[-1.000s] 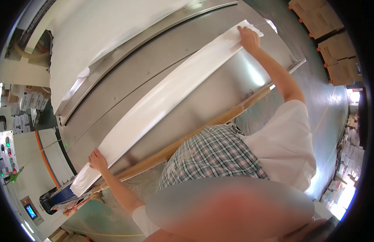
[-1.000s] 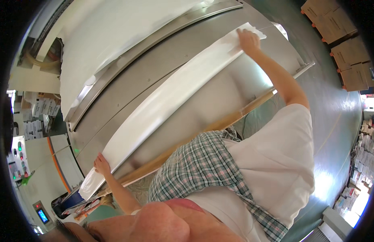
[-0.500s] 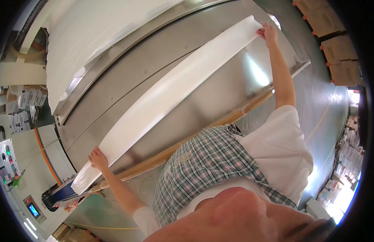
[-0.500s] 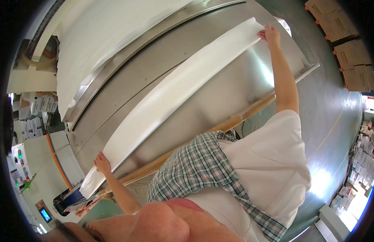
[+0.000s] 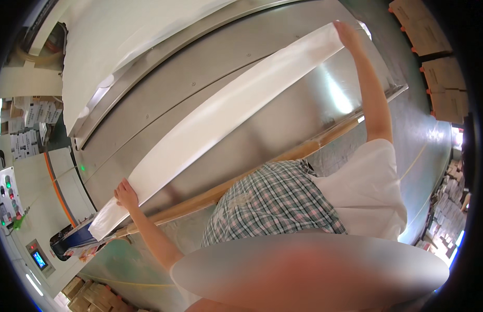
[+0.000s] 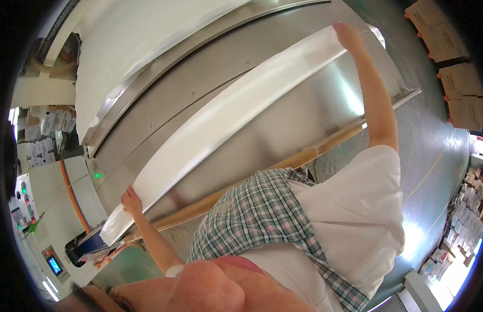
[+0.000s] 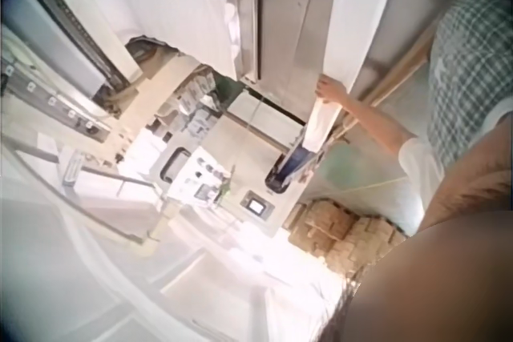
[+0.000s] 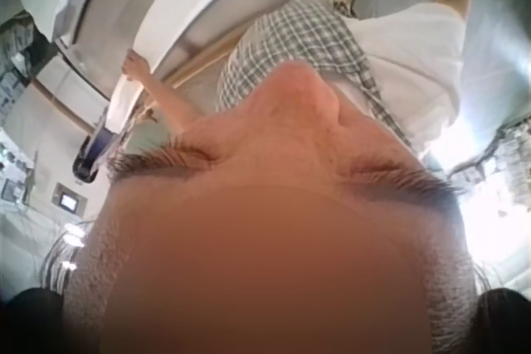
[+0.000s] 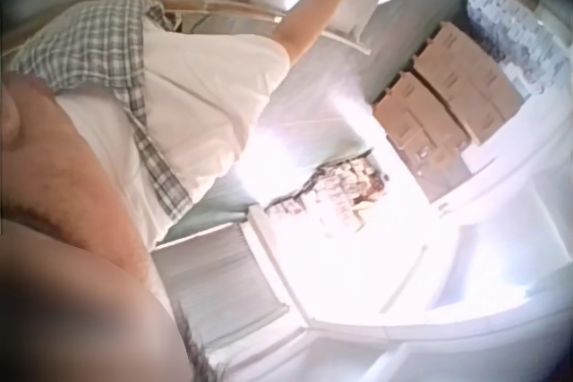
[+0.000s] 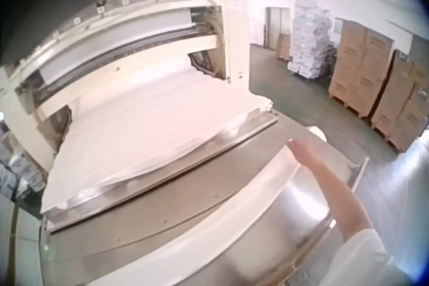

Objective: Operating a paper processing machine to stack, align, and manage large sheets of white paper.

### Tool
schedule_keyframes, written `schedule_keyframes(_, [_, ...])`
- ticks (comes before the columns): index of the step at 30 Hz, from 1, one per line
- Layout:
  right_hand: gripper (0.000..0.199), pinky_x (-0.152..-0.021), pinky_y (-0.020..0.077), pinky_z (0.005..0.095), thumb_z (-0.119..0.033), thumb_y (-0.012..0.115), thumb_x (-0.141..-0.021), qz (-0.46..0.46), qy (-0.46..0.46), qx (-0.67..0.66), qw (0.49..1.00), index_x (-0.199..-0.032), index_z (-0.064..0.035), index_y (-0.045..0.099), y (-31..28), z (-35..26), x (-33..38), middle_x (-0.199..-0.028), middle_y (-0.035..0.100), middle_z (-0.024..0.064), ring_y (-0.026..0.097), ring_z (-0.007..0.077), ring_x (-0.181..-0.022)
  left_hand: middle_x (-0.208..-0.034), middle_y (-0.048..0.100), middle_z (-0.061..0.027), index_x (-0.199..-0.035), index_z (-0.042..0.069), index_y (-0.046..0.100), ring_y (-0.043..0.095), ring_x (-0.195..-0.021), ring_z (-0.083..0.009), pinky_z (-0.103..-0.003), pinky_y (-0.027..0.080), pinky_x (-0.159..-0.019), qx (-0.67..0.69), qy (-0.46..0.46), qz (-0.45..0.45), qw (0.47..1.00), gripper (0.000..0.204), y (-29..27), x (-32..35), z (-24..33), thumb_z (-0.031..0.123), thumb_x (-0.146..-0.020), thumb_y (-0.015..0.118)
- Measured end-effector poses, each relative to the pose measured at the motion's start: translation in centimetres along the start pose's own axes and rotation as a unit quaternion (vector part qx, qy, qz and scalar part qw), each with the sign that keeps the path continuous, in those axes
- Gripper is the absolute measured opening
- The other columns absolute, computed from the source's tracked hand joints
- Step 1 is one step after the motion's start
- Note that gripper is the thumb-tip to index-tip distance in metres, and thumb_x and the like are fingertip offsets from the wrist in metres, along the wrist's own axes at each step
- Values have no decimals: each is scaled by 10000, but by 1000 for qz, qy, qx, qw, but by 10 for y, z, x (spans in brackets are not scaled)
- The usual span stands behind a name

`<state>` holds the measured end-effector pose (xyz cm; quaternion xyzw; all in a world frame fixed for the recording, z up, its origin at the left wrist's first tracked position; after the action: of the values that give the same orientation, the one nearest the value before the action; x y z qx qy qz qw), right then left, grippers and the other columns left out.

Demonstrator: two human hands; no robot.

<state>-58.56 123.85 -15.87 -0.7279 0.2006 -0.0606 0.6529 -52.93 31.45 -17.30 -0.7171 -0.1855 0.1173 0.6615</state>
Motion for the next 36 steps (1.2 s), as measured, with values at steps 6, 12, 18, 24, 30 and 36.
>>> schedule_keyframes(6, [854,-1010,227,432,-681,318,-775,-67,188,-32,979,-1273,13,350,58,-6,-6,-1313,333,233,346,357,-1208,-1265,452,-47,-1143,161,530,286,-1241,-308,-640,188,-920,-18,-21,-38,999,533,0,-2,2,528,-882,245])
schedule_keyframes(12, [862,-1030,206,397,-678,295,-784,-211,125,-60,968,-1287,20,336,77,11,-24,-1320,329,240,290,357,-1247,-1308,400,-68,-1185,163,498,269,-1251,-315,-629,192,-931,-32,-31,-76,996,550,-2,-2,-4,527,-883,218])
schedule_keyframes(18, [613,-974,306,376,-525,393,-851,-352,-69,-118,926,-1193,-22,464,75,-41,25,-1203,484,196,445,297,-1134,-1307,384,-139,-1204,172,478,274,-1248,-332,-570,256,-942,-25,3,70,997,441,5,3,-63,439,-879,343])
schedule_keyframes(24, [595,-768,440,316,-322,685,-685,-601,-130,-255,746,-1179,-62,478,43,-181,133,-1056,560,61,520,154,-902,-1338,326,-147,-1274,134,392,240,-1274,-308,-479,221,-989,51,166,215,961,484,-9,87,-31,303,-836,510])
schedule_keyframes(30, [746,-757,430,285,-373,765,-599,-727,-133,-221,636,-1157,-8,430,38,-275,205,-1011,542,52,502,145,-903,-1315,373,-104,-1203,141,479,305,-1252,-249,-488,183,-1016,156,167,203,952,465,-41,146,18,280,-767,556])
schedule_keyframes(36, [746,-532,477,273,-465,699,-648,-734,-222,-164,620,-1181,-27,414,-22,-324,212,-968,558,67,556,139,-777,-1207,485,-125,-1081,114,569,404,-1177,-289,-489,221,-1004,223,131,280,925,368,-93,186,30,263,-745,575])
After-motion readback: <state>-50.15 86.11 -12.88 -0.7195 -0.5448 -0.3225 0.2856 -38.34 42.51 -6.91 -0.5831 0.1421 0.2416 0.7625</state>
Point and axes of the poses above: each hand's wrist, its own x-axis away from the middle knuckle, its own y-axis out of the palm, z = x × y, the point moved 5 cm from there along -x, towards the middle knuckle
